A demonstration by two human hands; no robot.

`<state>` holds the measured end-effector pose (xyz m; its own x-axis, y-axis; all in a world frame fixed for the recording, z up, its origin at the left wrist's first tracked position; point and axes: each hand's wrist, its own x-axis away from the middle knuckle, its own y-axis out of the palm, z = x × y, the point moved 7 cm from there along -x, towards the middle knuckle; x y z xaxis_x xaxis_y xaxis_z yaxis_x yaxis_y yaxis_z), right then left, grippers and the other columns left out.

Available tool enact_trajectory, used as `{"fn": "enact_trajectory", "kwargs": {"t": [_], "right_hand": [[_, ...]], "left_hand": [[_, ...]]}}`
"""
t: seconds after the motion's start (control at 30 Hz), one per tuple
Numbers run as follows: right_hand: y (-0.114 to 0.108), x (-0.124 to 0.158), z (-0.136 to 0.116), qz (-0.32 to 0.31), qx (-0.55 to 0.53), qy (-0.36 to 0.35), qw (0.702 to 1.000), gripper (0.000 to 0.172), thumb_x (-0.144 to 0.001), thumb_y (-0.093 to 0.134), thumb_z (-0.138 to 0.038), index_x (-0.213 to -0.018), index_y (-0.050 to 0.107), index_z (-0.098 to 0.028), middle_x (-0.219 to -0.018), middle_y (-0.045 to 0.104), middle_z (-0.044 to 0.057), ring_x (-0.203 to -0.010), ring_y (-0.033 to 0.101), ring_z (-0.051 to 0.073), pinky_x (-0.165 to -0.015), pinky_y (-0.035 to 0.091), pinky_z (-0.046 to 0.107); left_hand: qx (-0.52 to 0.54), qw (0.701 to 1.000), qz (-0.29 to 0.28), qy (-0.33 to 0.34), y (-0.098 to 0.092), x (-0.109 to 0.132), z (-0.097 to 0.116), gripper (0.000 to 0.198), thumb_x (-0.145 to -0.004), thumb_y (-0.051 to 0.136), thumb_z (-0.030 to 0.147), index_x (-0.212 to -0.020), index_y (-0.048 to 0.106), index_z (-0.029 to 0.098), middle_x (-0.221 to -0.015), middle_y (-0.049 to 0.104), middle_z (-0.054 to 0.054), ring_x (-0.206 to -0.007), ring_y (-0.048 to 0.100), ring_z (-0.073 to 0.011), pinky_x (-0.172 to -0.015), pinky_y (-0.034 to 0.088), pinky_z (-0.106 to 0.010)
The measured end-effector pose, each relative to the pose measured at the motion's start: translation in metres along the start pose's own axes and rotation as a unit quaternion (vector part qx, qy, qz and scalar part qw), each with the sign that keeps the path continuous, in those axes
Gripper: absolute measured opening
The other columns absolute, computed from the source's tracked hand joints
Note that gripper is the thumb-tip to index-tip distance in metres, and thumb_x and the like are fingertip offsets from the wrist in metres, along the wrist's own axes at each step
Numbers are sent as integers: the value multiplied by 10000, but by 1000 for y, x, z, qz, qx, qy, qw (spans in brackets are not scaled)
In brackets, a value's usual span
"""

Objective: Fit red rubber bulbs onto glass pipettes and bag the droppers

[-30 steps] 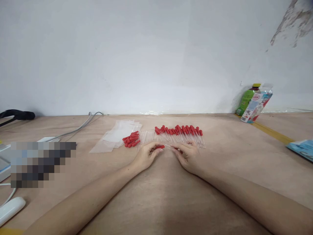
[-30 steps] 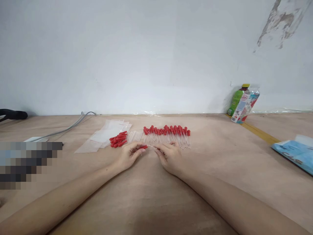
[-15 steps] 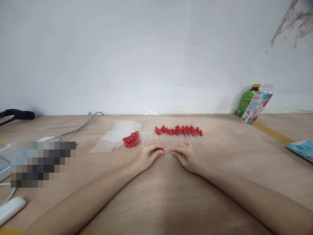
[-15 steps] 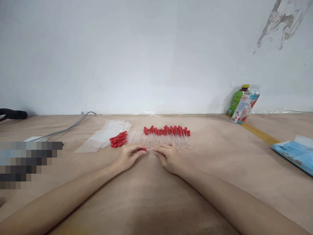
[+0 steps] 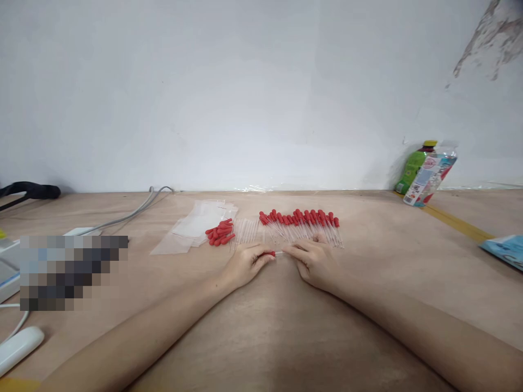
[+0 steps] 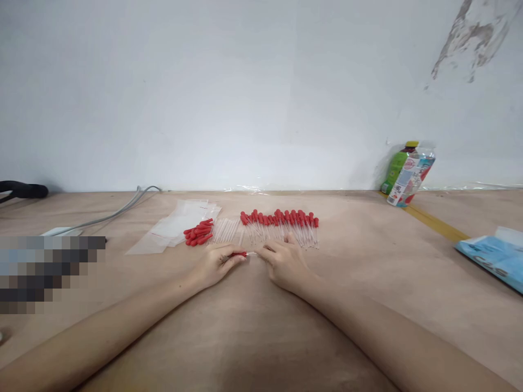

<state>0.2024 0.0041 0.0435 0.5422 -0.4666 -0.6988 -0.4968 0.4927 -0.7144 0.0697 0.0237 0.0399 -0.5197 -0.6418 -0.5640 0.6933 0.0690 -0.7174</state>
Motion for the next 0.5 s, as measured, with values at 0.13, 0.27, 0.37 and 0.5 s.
{"fn": "enact_trajectory", "kwargs": {"t": [0.13,0.27,0.37,0.5], "right_hand": [[2,-1,0,-20,-18,17,999,194,-826,427,-148,-817,616,-191,-686,608,12,-609,480,110,-643,202,297],[7,-2,2,-48,-33,11,998,207,-851,395,-165,-861,600,-191,-733,616,18,-621,489,116,-646,223,295],[12,-1,6,-71,-64,2,995,197,-866,390,-207,-888,583,-175,-783,616,39,-688,512,142,-665,286,291],[12,3,19,-44,-140,57,987,174,-865,412,-233,-945,554,-174,-851,613,53,-783,533,149,-672,373,262]], "left_hand": [[-4,1000,4,12,2,1,0,142,-828,513,228,-900,622,173,-796,645,-17,-708,587,-112,-658,455,-211],[-15,1000,-1,17,2,1,1,156,-823,520,249,-903,624,164,-774,637,-22,-678,577,-115,-627,453,-217],[-3,1000,1,7,0,-1,0,161,-811,540,251,-905,635,161,-793,654,-29,-686,590,-121,-629,464,-222],[23,998,58,-16,-9,-1,-5,218,-773,593,264,-955,649,158,-839,691,-46,-686,629,-137,-632,497,-233]]}}
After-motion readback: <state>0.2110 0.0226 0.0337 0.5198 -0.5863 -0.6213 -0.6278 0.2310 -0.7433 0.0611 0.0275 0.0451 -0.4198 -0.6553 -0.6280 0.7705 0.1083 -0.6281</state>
